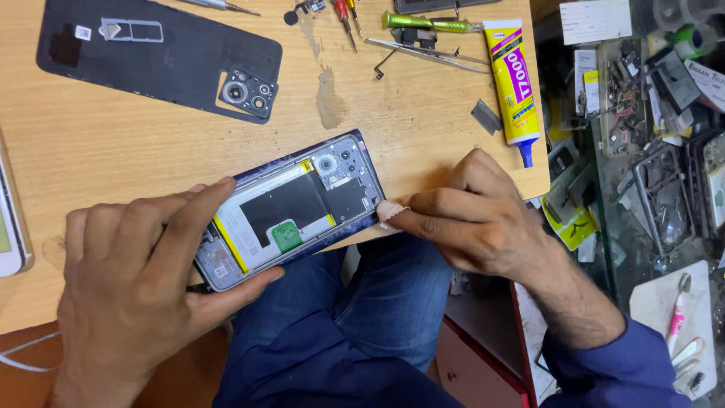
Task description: The person uses a small tool to scrape residue from the edges of a disassembled smartphone frame, then wipes the interior surfaces with a white cloth. The phone back cover and other components remain on the workbench.
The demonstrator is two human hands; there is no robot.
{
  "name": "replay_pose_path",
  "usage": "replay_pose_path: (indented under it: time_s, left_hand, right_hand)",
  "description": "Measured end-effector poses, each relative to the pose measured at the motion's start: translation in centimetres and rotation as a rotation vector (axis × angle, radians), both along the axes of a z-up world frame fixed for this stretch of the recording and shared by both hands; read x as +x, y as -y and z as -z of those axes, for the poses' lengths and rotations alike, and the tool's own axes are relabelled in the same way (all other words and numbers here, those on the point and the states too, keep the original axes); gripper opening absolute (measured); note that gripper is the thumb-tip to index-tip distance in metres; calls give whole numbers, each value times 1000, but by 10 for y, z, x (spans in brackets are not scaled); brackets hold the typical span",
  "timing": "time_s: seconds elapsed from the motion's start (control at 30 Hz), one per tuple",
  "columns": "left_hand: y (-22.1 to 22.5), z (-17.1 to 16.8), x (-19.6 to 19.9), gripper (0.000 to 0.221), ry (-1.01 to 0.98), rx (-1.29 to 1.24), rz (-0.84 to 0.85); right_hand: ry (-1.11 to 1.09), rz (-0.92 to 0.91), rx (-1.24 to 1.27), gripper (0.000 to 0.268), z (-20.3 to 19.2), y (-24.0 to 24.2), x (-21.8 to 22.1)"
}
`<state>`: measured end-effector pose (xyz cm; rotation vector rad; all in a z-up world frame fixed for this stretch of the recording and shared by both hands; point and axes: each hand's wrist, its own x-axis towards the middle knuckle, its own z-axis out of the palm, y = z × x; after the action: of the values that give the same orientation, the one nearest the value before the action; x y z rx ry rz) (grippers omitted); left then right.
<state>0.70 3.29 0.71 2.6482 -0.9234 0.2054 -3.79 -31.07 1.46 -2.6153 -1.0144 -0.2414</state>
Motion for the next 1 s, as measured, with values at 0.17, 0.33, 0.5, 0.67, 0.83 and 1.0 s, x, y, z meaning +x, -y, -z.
replay_pose_path:
  time_s: [0.17,0.33,0.5,0.67,0.83,1.0]
  left_hand:
    - [3,-1,0,88,7,30,-3]
    - [0,0,0,91,-14,5,8]
    - [3,-2,0,89,-4,11,-7]
    - [2,-3,0,86,-5,-21,-8]
    - [1,-2,0,87,-3,11,1]
    - [-1,-2,1,90,9,12,20]
  right_hand:
    - [-33,0,102,33,10,-16,-9]
    - [14,80,178,29,1,-16,3]
    - [111,79,-32,27,-4,-1,8]
    - [152,32,-73,34,-8,-10,4]
    - [164,74,-30,31,-11,-39,-2]
    - [71,59,-17,35,-13,-38,0]
